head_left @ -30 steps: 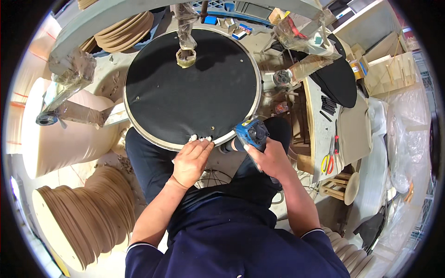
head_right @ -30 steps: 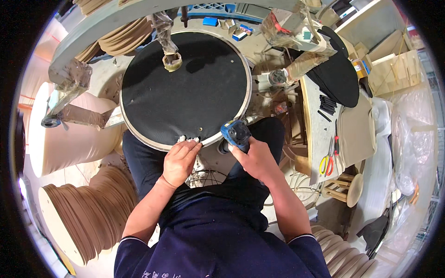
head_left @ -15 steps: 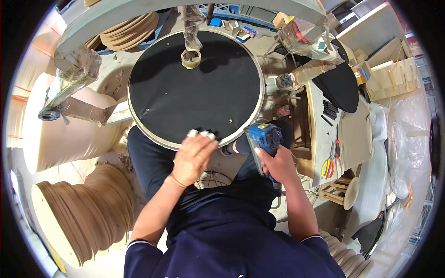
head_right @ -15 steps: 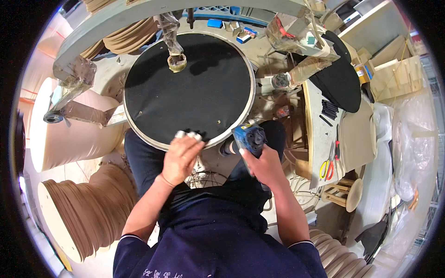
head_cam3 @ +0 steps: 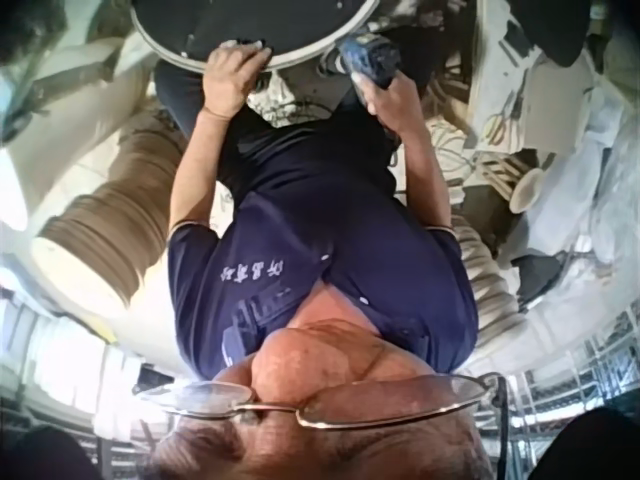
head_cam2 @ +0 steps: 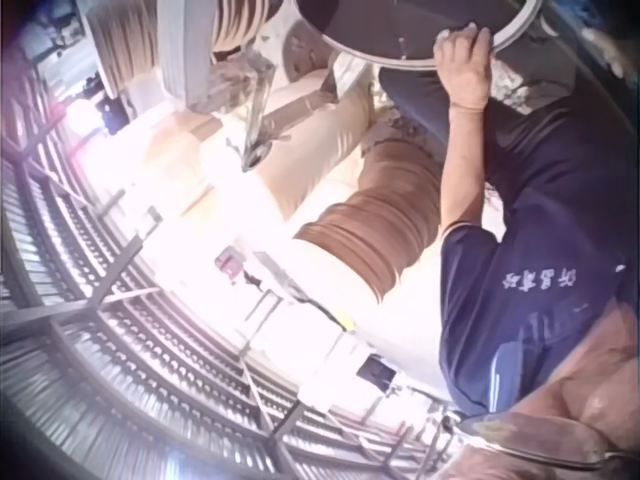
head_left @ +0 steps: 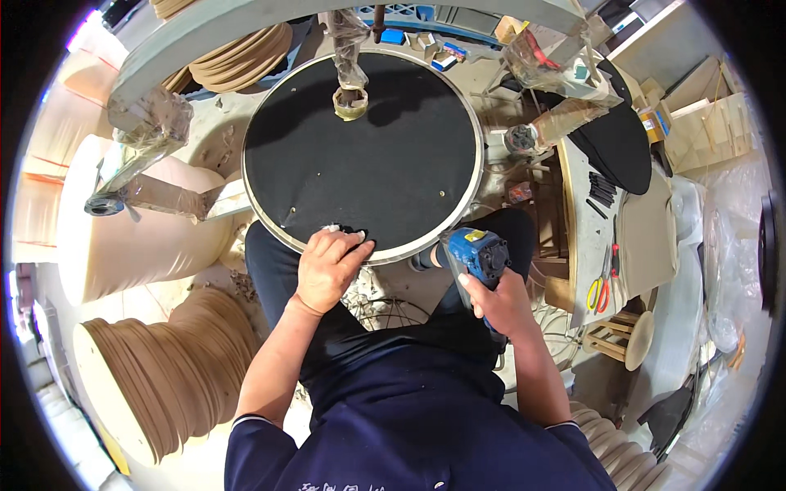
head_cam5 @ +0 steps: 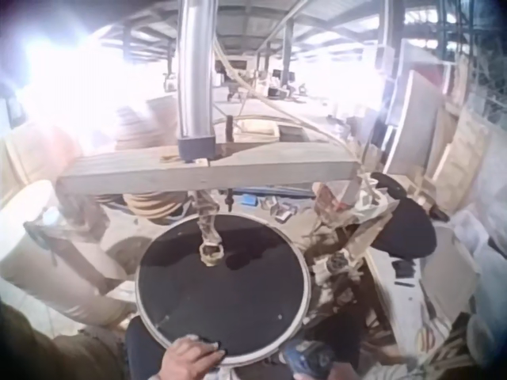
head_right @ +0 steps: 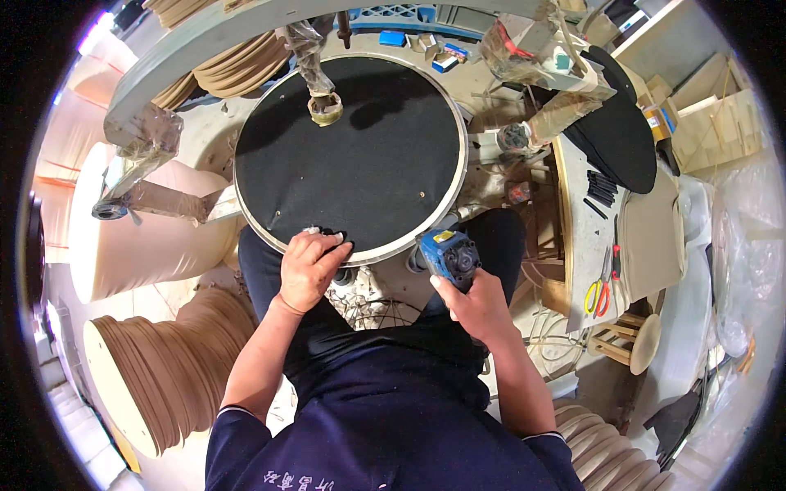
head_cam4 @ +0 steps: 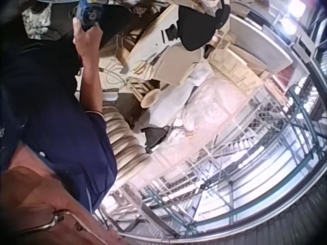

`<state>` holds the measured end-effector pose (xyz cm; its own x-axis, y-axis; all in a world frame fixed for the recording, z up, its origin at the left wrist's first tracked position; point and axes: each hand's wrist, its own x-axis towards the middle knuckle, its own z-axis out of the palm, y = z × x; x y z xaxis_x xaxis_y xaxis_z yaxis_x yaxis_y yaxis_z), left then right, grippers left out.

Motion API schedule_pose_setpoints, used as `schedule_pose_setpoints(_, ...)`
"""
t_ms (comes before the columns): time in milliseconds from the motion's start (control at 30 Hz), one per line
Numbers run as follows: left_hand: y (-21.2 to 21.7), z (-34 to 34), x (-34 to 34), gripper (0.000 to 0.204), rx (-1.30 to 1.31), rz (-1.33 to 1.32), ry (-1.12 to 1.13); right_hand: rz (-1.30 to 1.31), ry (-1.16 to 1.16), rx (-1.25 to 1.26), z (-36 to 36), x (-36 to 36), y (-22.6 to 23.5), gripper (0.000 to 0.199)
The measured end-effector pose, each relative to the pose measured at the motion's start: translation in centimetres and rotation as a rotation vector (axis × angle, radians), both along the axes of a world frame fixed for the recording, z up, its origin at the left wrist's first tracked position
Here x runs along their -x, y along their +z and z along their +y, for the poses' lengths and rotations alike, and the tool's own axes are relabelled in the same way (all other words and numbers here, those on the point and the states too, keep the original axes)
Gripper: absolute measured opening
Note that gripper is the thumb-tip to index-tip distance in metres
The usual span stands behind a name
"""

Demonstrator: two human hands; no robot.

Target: Upholster a stool by attaching fabric to a wooden base using a pneumatic stapler and then stacking the finished stool seats.

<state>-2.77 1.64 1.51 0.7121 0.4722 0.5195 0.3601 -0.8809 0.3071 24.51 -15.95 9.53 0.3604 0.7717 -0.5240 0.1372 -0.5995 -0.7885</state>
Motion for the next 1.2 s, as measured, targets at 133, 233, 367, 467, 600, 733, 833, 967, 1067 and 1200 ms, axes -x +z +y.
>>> schedule_pose_setpoints(133, -1.5, -0.6, -1.3, 0.034, 0.014, -0.068, -0.022, -0.009, -0.011, -0.019, 0.1, 0.2, 0.0, 0.031)
schedule_pose_setpoints(233, -1.8, -0.9, -2.1, 0.031, 0.035, -0.116, -0.039, 0.007, -0.019, -0.05, -0.1, 0.0, 0.4, 0.029)
schedule_pose_setpoints(367, -2.1, -1.3, -2.2, 0.033, 0.055, -0.086, -0.027, 0.023, -0.033, -0.04, 0.2, -0.3, 1.0, 0.026)
schedule_pose_setpoints(467, -2.0, -1.7, -2.0, 0.034, 0.055, -0.049, -0.021, 0.06, -0.043, -0.078, 0.8, -1.0, 1.3, 0.024)
schedule_pose_setpoints(600, -1.6, -2.4, -1.6, 0.041, 0.034, 0.011, -0.037, 0.001, -0.039, -0.069, 1.5, -2.4, 1.4, 0.026)
schedule_pose_setpoints(733, -1.7, -2.8, -0.9, 0.044, 0.008, 0.018, -0.027, -0.082, 0.008, -0.003, 2.9, -4.5, 1.5, 0.032)
schedule_pose_setpoints(833, -1.7, -2.7, -1.1, 0.044, 0.007, 0.016, -0.032, -0.124, 0.042, 0.056, 3.6, -5.7, 1.1, 0.035)
schedule_pose_setpoints(967, -1.7, -2.6, -1.2, 0.044, 0.012, 0.005, -0.032, -0.139, 0.111, 0.068, 4.4, -5.6, 0.8, 0.035)
schedule_pose_setpoints(1067, -1.6, -2.7, -1.5, 0.044, 0.015, -0.004, -0.029, -0.136, 0.126, 0.079, 5.0, -5.3, 0.8, 0.034)
schedule_pose_setpoints(1200, -1.7, -2.7, -1.6, 0.044, 0.017, -0.007, -0.018, -0.202, 0.143, 0.105, 5.2, -4.8, 1.8, 0.032)
